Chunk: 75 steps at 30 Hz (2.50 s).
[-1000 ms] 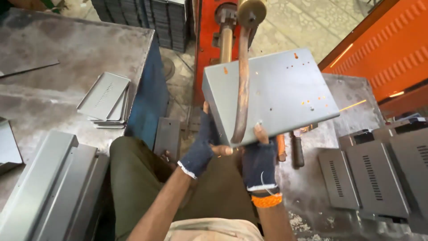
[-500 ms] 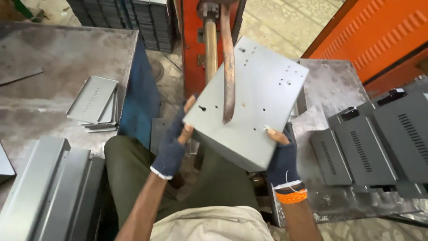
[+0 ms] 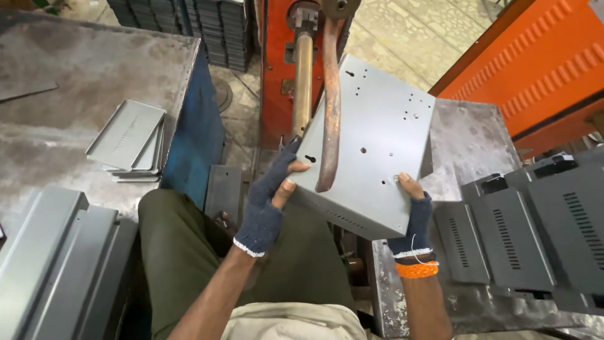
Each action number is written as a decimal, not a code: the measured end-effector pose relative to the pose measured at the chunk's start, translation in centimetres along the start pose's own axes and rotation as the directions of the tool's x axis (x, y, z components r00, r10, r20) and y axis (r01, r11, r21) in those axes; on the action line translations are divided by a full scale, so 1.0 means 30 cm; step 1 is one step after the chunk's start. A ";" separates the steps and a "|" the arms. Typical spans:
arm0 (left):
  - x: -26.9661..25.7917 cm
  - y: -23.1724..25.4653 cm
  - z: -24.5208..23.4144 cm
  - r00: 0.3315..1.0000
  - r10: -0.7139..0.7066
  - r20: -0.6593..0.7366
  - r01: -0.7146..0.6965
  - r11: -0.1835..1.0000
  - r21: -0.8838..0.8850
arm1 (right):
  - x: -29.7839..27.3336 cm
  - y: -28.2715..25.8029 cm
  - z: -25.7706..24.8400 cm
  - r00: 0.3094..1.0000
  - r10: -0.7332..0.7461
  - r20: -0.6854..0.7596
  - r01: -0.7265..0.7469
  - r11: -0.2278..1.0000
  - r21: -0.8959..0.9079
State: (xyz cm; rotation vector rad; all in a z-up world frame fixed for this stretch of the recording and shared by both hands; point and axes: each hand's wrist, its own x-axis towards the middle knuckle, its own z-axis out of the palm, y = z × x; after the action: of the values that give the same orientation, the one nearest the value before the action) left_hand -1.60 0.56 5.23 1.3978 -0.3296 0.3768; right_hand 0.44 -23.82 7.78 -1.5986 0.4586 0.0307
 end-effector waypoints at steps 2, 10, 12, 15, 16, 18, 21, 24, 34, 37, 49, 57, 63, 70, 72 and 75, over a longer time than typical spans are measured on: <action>0.010 0.019 0.014 0.998 0.023 -0.064 -0.023 1.000 -0.012 | 0.114 0.145 -0.055 0.992 0.023 -0.121 0.015 0.953 0.304; 0.034 0.010 0.003 0.998 0.030 -0.050 -0.031 0.999 -0.026 | 0.090 0.049 -0.075 0.998 -0.055 0.004 0.055 0.980 -0.193; 0.037 0.004 -0.004 0.998 0.033 -0.044 -0.034 0.999 -0.027 | 0.126 0.096 -0.087 1.000 -0.016 -0.013 0.014 0.982 -0.189; 0.034 -0.001 -0.013 1.000 0.019 -0.006 -0.019 0.999 -0.034 | 0.214 0.227 -0.133 0.993 0.000 -0.118 0.020 0.985 0.171; 0.031 -0.005 -0.017 1.000 0.012 0.018 -0.011 0.999 -0.043 | 0.256 0.285 -0.158 0.994 0.008 -0.112 0.024 0.957 0.288; 0.030 -0.024 -0.032 0.999 0.009 0.046 -0.007 0.999 -0.051 | 0.257 0.315 -0.163 0.994 0.012 -0.105 0.032 0.914 0.404; 0.021 -0.055 -0.055 0.995 -0.014 0.095 0.019 0.998 -0.054 | 0.188 0.261 -0.153 0.991 -0.136 0.003 0.132 0.967 0.220; 0.020 -0.037 -0.061 0.991 -0.021 0.132 0.026 0.999 -0.040 | 0.197 0.256 -0.192 0.975 -0.122 0.187 0.101 0.988 0.119; 0.033 -0.030 -0.034 0.998 0.050 0.049 -0.047 0.997 -0.055 | 0.192 0.260 -0.176 0.985 -0.137 0.109 0.120 0.981 0.150; 0.025 -0.006 -0.028 0.999 0.035 0.033 -0.034 0.998 -0.047 | 0.306 0.385 -0.249 0.987 -0.110 0.115 0.077 0.963 0.259; 0.020 0.035 0.021 0.997 0.022 -0.073 -0.027 0.998 -0.058 | 0.211 0.278 -0.151 0.985 -0.138 0.104 0.094 0.933 0.346; 0.015 -0.004 0.029 0.991 0.032 -0.129 -0.047 0.992 -0.114 | 0.238 0.270 -0.187 0.991 -0.091 0.096 0.088 0.996 0.035; 0.001 -0.064 0.019 0.991 0.014 -0.131 -0.023 0.997 -0.067 | 0.123 0.177 -0.095 0.994 -0.056 -0.098 0.082 0.957 0.279; 0.001 -0.036 0.020 0.995 0.003 -0.105 -0.005 1.000 -0.019 | 0.150 0.168 -0.065 0.981 -0.148 -0.126 0.183 0.922 0.341; -0.050 -0.040 0.028 0.997 -0.002 -0.080 0.001 1.000 -0.012 | 0.112 0.134 -0.075 0.970 -0.171 -0.170 0.217 0.928 0.302; -0.035 -0.052 0.045 0.994 0.105 -0.004 -0.105 0.993 0.063 | 0.208 0.107 -0.107 0.987 -0.143 -0.076 0.161 0.888 0.431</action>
State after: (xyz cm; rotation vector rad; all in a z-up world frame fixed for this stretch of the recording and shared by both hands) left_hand -1.85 -1.05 3.57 1.4432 -0.3888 0.4824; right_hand 4.34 -28.64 3.19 -1.1876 0.3410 -0.2136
